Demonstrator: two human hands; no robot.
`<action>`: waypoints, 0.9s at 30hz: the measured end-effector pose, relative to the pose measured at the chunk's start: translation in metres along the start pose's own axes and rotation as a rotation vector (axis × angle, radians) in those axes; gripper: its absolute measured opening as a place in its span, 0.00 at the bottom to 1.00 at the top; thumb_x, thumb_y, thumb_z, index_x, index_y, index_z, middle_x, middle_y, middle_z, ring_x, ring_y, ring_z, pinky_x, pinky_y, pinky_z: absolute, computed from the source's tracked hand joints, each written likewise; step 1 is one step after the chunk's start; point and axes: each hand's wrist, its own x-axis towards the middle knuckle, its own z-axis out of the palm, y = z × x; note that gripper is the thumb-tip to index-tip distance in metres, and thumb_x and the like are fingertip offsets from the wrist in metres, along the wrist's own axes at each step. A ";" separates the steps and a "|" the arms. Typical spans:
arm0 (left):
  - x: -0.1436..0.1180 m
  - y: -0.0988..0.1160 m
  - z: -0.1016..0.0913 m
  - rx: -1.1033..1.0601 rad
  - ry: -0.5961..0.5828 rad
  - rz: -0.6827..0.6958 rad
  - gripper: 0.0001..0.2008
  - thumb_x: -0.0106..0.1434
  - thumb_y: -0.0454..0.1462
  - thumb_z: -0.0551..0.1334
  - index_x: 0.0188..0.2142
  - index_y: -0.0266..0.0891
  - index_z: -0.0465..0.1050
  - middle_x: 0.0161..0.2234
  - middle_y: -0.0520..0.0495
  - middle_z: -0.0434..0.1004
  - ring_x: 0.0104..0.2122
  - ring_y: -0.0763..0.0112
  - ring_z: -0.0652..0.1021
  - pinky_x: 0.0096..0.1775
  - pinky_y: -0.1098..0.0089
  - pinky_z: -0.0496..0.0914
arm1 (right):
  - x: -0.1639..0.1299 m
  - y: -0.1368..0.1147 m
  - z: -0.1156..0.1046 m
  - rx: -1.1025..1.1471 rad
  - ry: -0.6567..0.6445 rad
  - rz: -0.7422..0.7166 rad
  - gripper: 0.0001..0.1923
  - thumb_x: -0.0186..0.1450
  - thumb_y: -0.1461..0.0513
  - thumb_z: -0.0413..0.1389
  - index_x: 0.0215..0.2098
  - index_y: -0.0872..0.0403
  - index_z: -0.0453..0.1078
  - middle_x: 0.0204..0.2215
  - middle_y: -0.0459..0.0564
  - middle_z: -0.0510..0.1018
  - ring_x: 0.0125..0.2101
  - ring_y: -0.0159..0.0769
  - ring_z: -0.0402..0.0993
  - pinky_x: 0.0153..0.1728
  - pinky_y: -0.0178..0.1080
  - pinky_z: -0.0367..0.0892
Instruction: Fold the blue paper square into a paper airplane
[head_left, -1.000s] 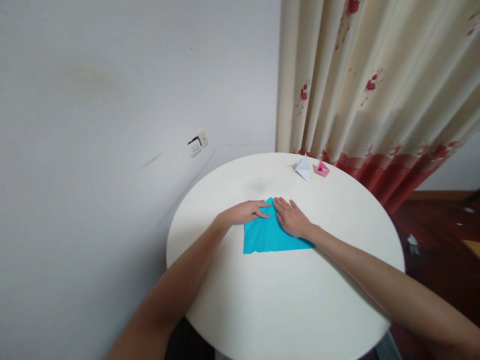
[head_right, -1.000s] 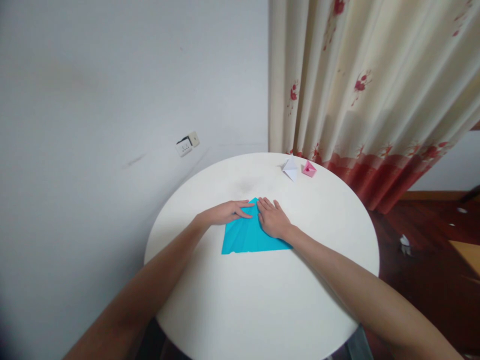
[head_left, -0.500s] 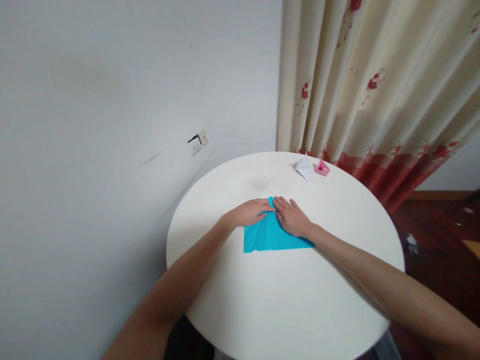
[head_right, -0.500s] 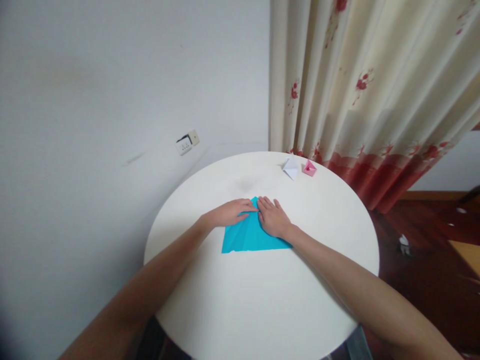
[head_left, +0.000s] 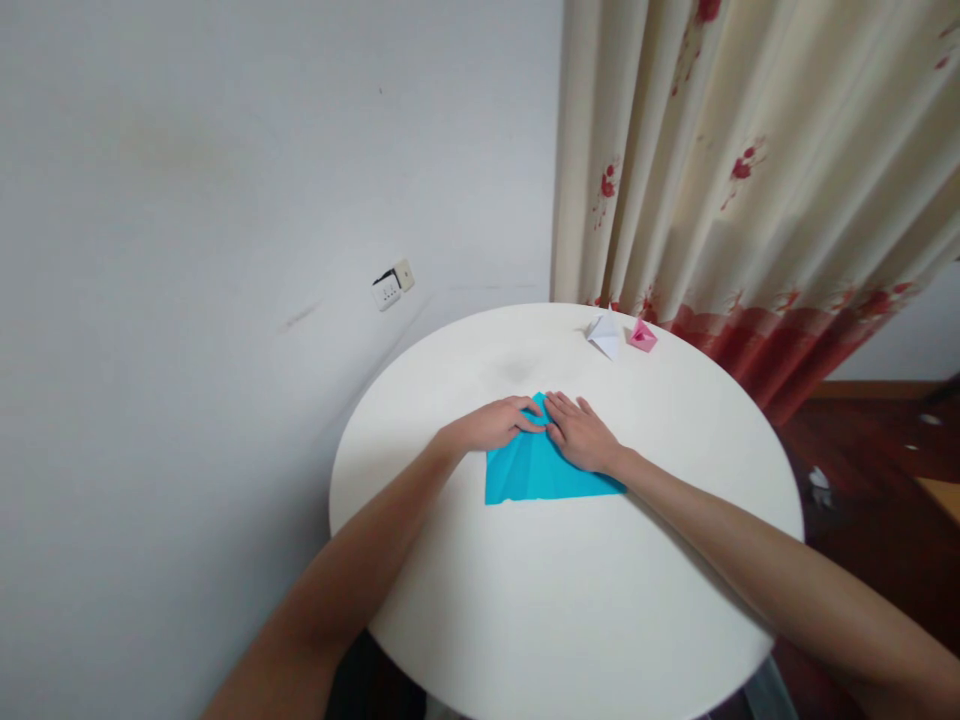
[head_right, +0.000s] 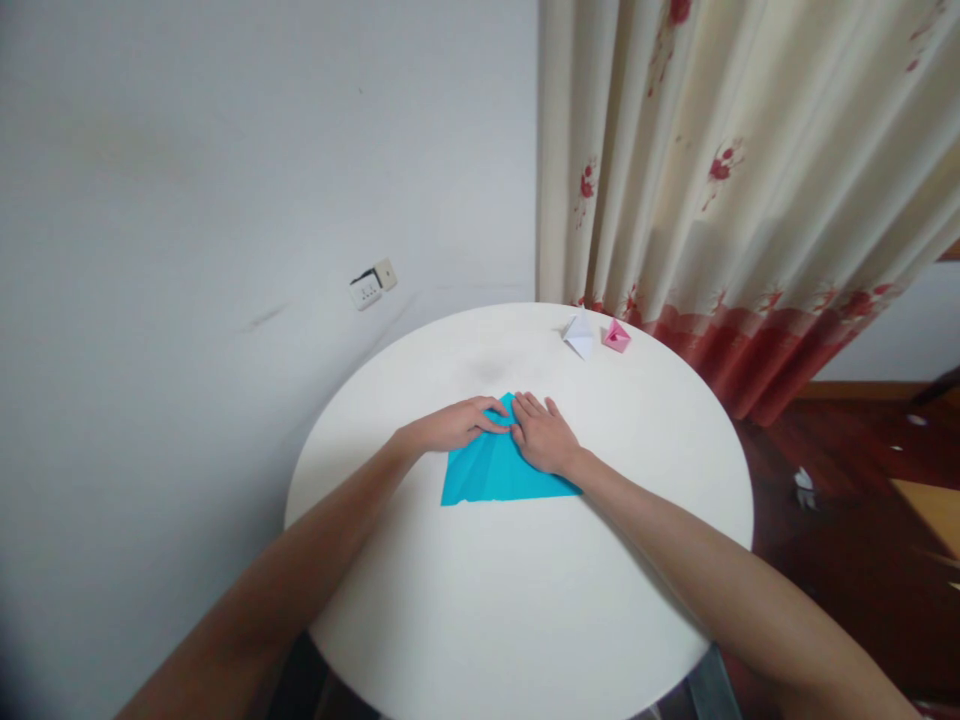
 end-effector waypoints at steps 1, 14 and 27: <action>0.000 0.000 0.000 -0.017 0.004 0.002 0.23 0.68 0.27 0.53 0.53 0.49 0.79 0.60 0.48 0.71 0.59 0.62 0.71 0.63 0.61 0.61 | 0.000 0.000 -0.001 -0.003 -0.001 0.002 0.33 0.75 0.54 0.35 0.73 0.62 0.49 0.73 0.57 0.50 0.72 0.46 0.44 0.69 0.54 0.43; 0.004 -0.005 0.006 -0.093 0.060 -0.034 0.21 0.66 0.26 0.55 0.50 0.45 0.81 0.58 0.47 0.76 0.57 0.63 0.76 0.61 0.62 0.65 | -0.001 -0.001 -0.001 0.016 0.008 0.013 0.34 0.76 0.51 0.37 0.73 0.61 0.49 0.72 0.57 0.50 0.71 0.46 0.45 0.69 0.54 0.42; 0.009 -0.021 0.023 0.058 0.099 -0.207 0.25 0.73 0.43 0.54 0.67 0.41 0.62 0.68 0.43 0.61 0.68 0.58 0.61 0.67 0.58 0.54 | -0.001 -0.004 -0.001 0.001 0.000 0.039 0.36 0.74 0.50 0.40 0.73 0.62 0.49 0.72 0.59 0.51 0.71 0.47 0.45 0.69 0.56 0.42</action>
